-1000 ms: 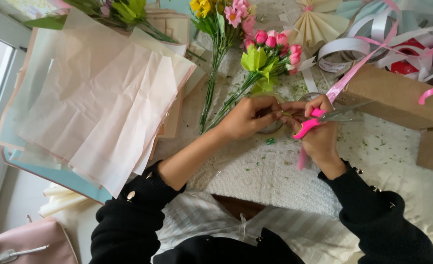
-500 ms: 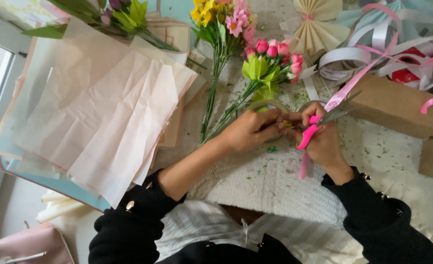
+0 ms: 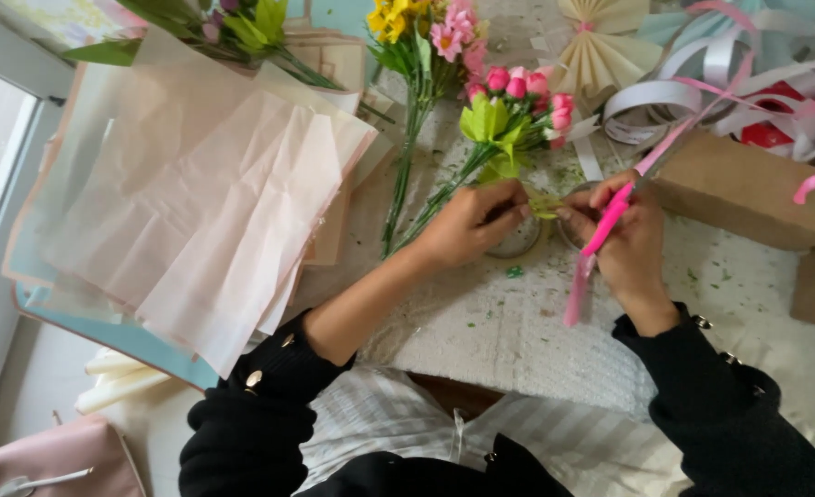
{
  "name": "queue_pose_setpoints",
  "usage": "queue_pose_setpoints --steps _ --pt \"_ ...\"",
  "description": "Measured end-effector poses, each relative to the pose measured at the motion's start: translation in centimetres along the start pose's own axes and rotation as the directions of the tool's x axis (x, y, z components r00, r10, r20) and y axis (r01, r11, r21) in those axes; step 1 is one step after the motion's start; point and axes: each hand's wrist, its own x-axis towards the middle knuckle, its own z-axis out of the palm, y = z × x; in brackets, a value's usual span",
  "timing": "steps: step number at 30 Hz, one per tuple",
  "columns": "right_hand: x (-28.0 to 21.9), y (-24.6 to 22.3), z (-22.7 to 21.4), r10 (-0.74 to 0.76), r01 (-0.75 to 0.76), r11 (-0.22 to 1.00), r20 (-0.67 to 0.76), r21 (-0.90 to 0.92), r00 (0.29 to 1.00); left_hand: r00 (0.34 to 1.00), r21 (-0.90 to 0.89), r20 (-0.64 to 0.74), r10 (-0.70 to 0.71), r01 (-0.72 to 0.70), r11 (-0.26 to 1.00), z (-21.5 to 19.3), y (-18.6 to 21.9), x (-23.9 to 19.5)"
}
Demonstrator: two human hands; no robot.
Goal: Trimming flower stems with scissors and securing them with floral tape at a design station.
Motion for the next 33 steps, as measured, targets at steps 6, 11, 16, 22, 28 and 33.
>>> queue_pose_setpoints --steps 6,11,16,22,28,33 --pt "-0.6 -1.6 2.2 0.079 -0.088 0.969 0.047 0.232 0.996 0.981 -0.144 -0.19 -0.027 0.0 0.99 -0.2 -0.2 0.2" --pt "-1.6 -5.6 3.0 0.103 -0.172 0.974 0.39 0.145 0.915 0.928 -0.295 -0.374 -0.007 -0.112 0.949 0.5 -2.8 0.4" --pt "-2.2 -4.4 3.3 0.008 0.001 1.0 0.404 -0.022 0.915 0.933 -0.188 -0.357 0.03 -0.103 0.977 1.0 -1.8 0.3" --pt "-2.0 -2.5 2.7 -0.096 0.158 0.975 0.347 -0.154 0.933 0.935 -0.028 -0.35 0.062 -0.076 0.997 1.0 -0.2 0.0" --pt "-2.2 -2.0 2.6 -0.033 0.088 0.984 0.33 -0.155 0.943 0.94 0.095 -0.335 0.071 -0.041 0.995 1.5 -1.1 -0.5" --pt "-2.3 -3.1 3.2 -0.04 0.08 0.989 0.303 -0.123 0.952 0.933 0.07 -0.348 0.09 -0.07 0.995 1.5 -0.8 -0.5"
